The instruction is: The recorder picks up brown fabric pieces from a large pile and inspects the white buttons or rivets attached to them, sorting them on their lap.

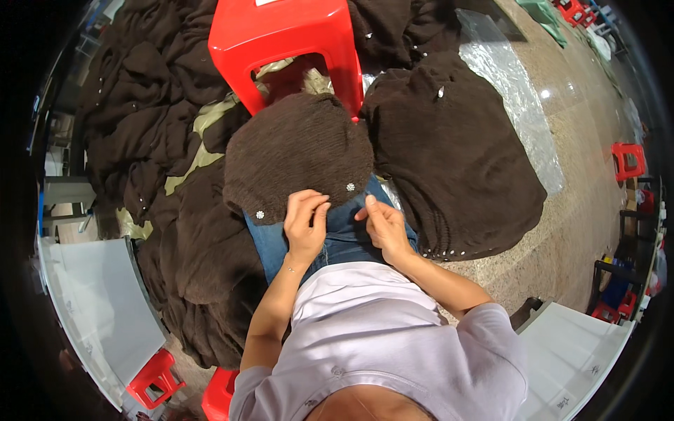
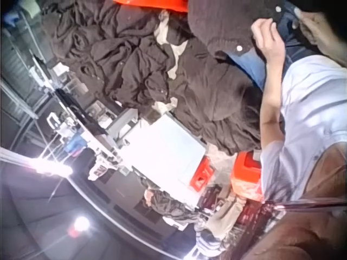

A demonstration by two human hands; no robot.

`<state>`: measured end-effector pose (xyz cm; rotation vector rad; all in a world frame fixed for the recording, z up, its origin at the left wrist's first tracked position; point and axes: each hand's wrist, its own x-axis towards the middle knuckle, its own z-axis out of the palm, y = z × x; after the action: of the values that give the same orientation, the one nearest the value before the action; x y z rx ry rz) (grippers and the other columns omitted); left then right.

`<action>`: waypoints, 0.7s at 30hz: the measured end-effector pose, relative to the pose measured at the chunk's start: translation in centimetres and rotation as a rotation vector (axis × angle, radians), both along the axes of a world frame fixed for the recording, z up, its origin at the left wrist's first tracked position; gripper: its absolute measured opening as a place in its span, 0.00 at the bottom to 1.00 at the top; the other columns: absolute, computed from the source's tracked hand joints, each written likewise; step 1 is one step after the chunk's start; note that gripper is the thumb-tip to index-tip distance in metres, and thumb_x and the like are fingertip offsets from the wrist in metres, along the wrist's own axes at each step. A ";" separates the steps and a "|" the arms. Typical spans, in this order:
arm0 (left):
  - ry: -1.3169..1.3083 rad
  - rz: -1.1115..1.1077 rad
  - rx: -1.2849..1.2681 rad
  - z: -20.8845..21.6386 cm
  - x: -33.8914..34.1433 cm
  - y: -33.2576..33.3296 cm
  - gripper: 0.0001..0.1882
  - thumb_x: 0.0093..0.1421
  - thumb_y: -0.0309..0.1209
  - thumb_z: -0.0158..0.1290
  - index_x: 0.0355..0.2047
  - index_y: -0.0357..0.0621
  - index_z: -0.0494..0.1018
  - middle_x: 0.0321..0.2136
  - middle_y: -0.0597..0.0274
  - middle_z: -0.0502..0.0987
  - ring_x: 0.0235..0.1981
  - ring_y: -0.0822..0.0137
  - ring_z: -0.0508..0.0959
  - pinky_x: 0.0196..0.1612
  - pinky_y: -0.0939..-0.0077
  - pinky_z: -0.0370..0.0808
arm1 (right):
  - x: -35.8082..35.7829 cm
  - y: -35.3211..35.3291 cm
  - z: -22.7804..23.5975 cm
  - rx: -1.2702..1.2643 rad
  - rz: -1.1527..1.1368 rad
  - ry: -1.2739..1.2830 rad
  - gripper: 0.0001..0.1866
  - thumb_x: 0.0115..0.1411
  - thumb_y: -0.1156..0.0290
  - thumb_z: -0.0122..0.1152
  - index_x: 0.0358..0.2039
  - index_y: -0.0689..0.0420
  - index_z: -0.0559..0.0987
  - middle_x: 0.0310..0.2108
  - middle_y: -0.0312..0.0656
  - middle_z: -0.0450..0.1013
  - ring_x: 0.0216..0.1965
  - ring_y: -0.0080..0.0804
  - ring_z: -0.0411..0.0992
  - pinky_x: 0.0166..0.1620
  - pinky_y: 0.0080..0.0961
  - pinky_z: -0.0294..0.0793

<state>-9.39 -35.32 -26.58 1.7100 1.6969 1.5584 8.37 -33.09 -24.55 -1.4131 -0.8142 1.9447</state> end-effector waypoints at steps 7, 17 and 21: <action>0.005 -0.097 -0.177 0.0 1.8 3.6 0.11 0.53 0.21 0.62 0.38 0.39 0.76 0.36 0.56 0.72 0.32 0.60 0.77 0.34 0.71 0.75 | -0.3 0.4 -0.3 0.065 -0.109 -0.039 0.12 0.64 0.60 0.62 0.31 0.56 0.77 0.14 0.23 0.60 0.12 0.10 0.51 0.15 0.15 0.45; -0.624 -0.031 -0.422 -2.6 0.2 2.1 0.05 0.67 0.27 0.52 0.35 0.39 0.74 0.30 0.65 0.77 0.29 0.78 0.76 0.33 0.83 0.75 | -0.1 1.2 -1.0 0.050 -0.078 -0.044 0.12 0.64 0.61 0.61 0.31 0.55 0.77 0.14 0.23 0.60 0.12 0.10 0.52 0.15 0.15 0.45; -0.670 -0.010 -0.396 -2.7 0.3 1.8 0.04 0.66 0.27 0.53 0.36 0.39 0.75 0.32 0.62 0.77 0.30 0.75 0.77 0.34 0.81 0.75 | -0.2 1.2 -0.8 0.031 -0.073 -0.027 0.11 0.65 0.61 0.60 0.32 0.55 0.77 0.14 0.23 0.60 0.12 0.10 0.52 0.15 0.15 0.45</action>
<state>-9.12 -33.50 -29.28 0.8654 1.4914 1.4375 8.19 -31.86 -25.36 -1.4341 -0.7909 1.8534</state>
